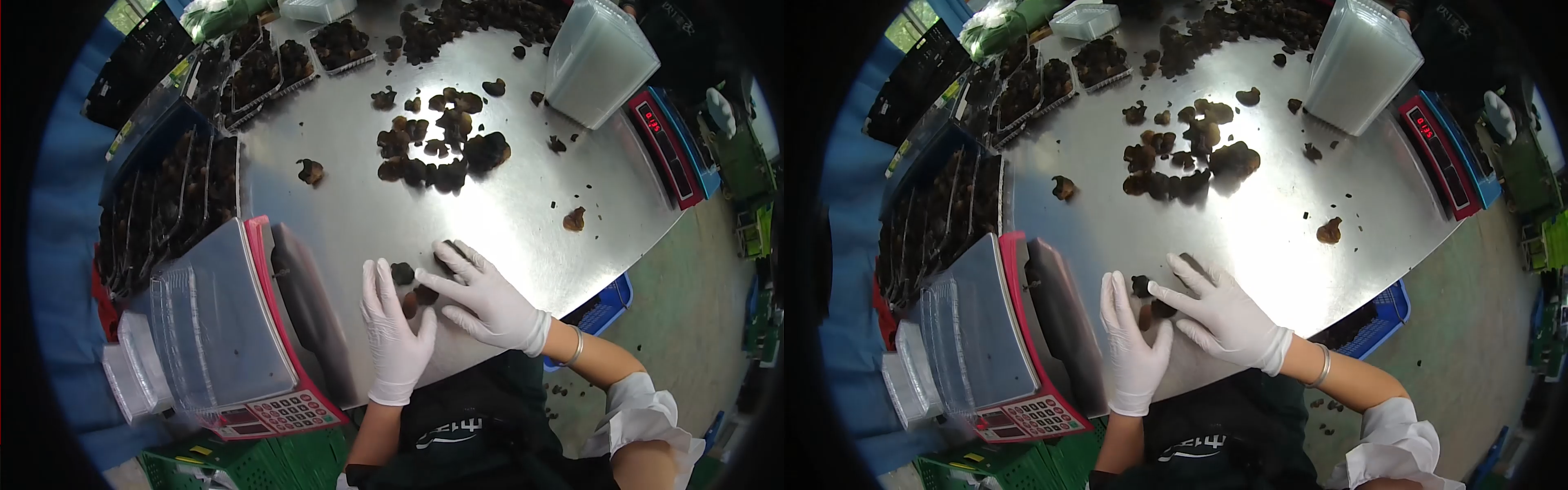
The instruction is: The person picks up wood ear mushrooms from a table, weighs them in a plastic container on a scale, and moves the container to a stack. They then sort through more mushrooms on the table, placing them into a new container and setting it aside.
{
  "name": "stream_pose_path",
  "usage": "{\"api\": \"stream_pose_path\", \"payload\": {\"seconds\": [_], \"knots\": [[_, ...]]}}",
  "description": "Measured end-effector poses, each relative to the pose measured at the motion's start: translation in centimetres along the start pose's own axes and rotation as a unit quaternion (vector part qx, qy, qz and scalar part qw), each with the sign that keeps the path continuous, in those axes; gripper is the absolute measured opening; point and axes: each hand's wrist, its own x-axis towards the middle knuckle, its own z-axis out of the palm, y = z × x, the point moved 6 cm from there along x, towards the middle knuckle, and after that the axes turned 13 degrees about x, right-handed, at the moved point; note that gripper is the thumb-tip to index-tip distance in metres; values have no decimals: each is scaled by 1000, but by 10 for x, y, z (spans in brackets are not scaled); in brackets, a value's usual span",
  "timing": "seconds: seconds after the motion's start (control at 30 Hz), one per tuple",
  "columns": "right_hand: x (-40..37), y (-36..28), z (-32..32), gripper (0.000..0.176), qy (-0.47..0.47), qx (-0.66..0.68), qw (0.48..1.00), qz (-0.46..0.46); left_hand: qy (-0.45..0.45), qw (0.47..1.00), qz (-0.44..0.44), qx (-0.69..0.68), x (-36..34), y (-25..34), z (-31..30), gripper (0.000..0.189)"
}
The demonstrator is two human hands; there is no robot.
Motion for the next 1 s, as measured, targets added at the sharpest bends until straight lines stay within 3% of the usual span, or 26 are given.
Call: {"api": "stream_pose_path", "payload": {"seconds": [0.07, 0.1, 0.13, 0.17, 0.2, 0.27, 0.33, 0.37, 0.43, 0.5, 0.57, 0.63, 0.67, 0.73, 0.8, 0.87, 0.9, 0.97, 1.0], "knots": [[-8, 12, -17, 61, 46, 57, 995, 69, -24, 1000, -1, 16, -4, -8, -5, 82], [-13, 21, -34, 60, 151, -5, 988, 41, -16, 1000, -8, 18, -8, -14, -7, 79], [-9, 34, -53, 60, 255, 149, 945, 141, -8, 1000, -16, 20, -12, -17, -7, 77], [5, 40, -73, 62, 225, -112, 967, 47, 5, 1000, -26, 6, -13, -16, -12, 71], [7, 58, -90, 64, 296, -51, 951, 75, 0, 999, -31, 8, -16, -18, -12, 71], [31, 85, -115, 62, 317, -107, 942, 17, 12, 999, -30, -13, -18, -22, -14, 68], [54, 110, -121, 61, 288, -251, 923, 48, 27, 999, -33, 3, -20, -22, -13, 66], [55, 107, -119, 61, 287, -249, 924, 48, 33, 998, -48, -19, -20, -24, -13, 63], [69, 116, -89, 57, 80, -26, 989, 118, 42, 996, -62, -40, -19, -29, -11, 59], [49, 78, -73, 51, 98, 29, 992, 71, -3, 994, -66, -92, -22, -35, -4, 50], [30, 60, -63, 49, 93, 86, 990, 63, 13, 988, -96, -121, -22, -35, -5, 46], [5, 63, -71, 50, 196, 94, 973, 78, 24, 982, -118, -147, -23, -34, -8, 43], [-3, 63, -63, 50, 199, 94, 972, 79, 41, 990, -98, -88, -22, -31, -13, 44], [-18, 62, -48, 53, 205, -43, 971, 117, 58, 995, -74, -31, -17, -24, -17, 45], [-17, 30, -7, 57, 153, 113, 977, 94, 58, 996, -51, -41, -12, -14, -18, 47], [-3, -12, 14, 56, 3, 0, 1000, -1, 39, 997, -42, -54, -10, -9, -13, 50], [3, -10, 13, 56, 6, -4, 1000, -5, 22, 997, -35, -65, -7, -7, -10, 54], [12, -13, 10, 51, 8, 18, 995, -102, 20, 998, -23, -61, -8, -10, -9, 56], [26, 5, -6, 46, 11, 21, 995, -94, 12, 998, -13, -55, -9, -12, -7, 57]]}}
